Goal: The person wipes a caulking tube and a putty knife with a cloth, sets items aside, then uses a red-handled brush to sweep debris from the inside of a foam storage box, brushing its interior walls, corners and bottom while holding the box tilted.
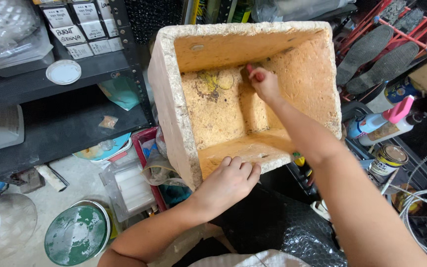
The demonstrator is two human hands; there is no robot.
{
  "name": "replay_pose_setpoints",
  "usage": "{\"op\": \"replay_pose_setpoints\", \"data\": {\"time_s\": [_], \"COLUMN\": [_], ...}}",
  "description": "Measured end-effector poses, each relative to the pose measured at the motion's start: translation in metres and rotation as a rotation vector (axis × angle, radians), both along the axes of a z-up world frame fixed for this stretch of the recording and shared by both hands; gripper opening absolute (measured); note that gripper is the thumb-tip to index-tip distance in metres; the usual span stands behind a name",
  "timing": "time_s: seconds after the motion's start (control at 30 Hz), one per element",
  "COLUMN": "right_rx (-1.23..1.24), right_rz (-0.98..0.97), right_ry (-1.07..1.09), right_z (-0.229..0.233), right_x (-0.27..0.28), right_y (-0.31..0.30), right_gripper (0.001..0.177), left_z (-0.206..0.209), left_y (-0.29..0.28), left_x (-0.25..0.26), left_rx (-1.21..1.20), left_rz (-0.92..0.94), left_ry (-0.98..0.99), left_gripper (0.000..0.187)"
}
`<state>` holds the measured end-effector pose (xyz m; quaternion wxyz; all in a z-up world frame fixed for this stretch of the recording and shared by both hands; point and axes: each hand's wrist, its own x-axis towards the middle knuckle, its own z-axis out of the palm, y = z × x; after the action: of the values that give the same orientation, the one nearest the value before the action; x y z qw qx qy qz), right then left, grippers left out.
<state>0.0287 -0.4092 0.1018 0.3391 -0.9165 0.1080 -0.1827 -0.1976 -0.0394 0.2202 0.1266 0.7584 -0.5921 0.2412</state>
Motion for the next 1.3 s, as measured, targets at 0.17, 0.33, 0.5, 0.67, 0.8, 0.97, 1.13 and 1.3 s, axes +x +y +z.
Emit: {"op": "replay_pose_setpoints", "data": {"time_s": [0.17, 0.33, 0.5, 0.67, 0.8, 0.97, 1.13, 1.3], "right_rx": [-0.217, -0.584, -0.841, -0.472, -0.479, -0.098, 0.213, 0.007], "right_rz": [0.416, 0.725, 0.672, 0.444, 0.488, 0.138, -0.156, 0.122], "right_ry": [0.261, 0.054, -0.130, 0.162, 0.070, -0.126, -0.021, 0.299], "right_z": [0.047, 0.070, 0.063, 0.037, 0.014, 0.014, 0.020, 0.018], "right_x": [-0.075, -0.085, -0.054, -0.072, -0.076, -0.045, -0.008, -0.021], "right_y": [0.007, 0.008, -0.015, -0.031, -0.027, -0.045, -0.039, -0.024], "right_gripper": [0.016, 0.027, 0.035, 0.023, 0.013, 0.012, 0.007, 0.008], "left_z": [0.000, -0.001, 0.000, 0.000, 0.000, 0.003, 0.006, 0.005], "left_y": [-0.003, -0.001, -0.002, -0.004, -0.005, -0.003, -0.005, -0.009], "left_x": [0.001, -0.007, -0.007, -0.003, -0.001, -0.009, -0.006, 0.003], "left_rx": [0.006, 0.020, 0.046, 0.044, 0.065, 0.112, 0.080, 0.058], "left_rz": [-0.011, 0.021, 0.029, 0.028, 0.011, 0.020, 0.019, 0.013], "left_ry": [0.023, 0.028, 0.029, 0.046, 0.048, 0.056, 0.016, 0.044], "left_gripper": [0.045, 0.044, 0.046, 0.045, 0.047, 0.048, 0.048, 0.044]}}
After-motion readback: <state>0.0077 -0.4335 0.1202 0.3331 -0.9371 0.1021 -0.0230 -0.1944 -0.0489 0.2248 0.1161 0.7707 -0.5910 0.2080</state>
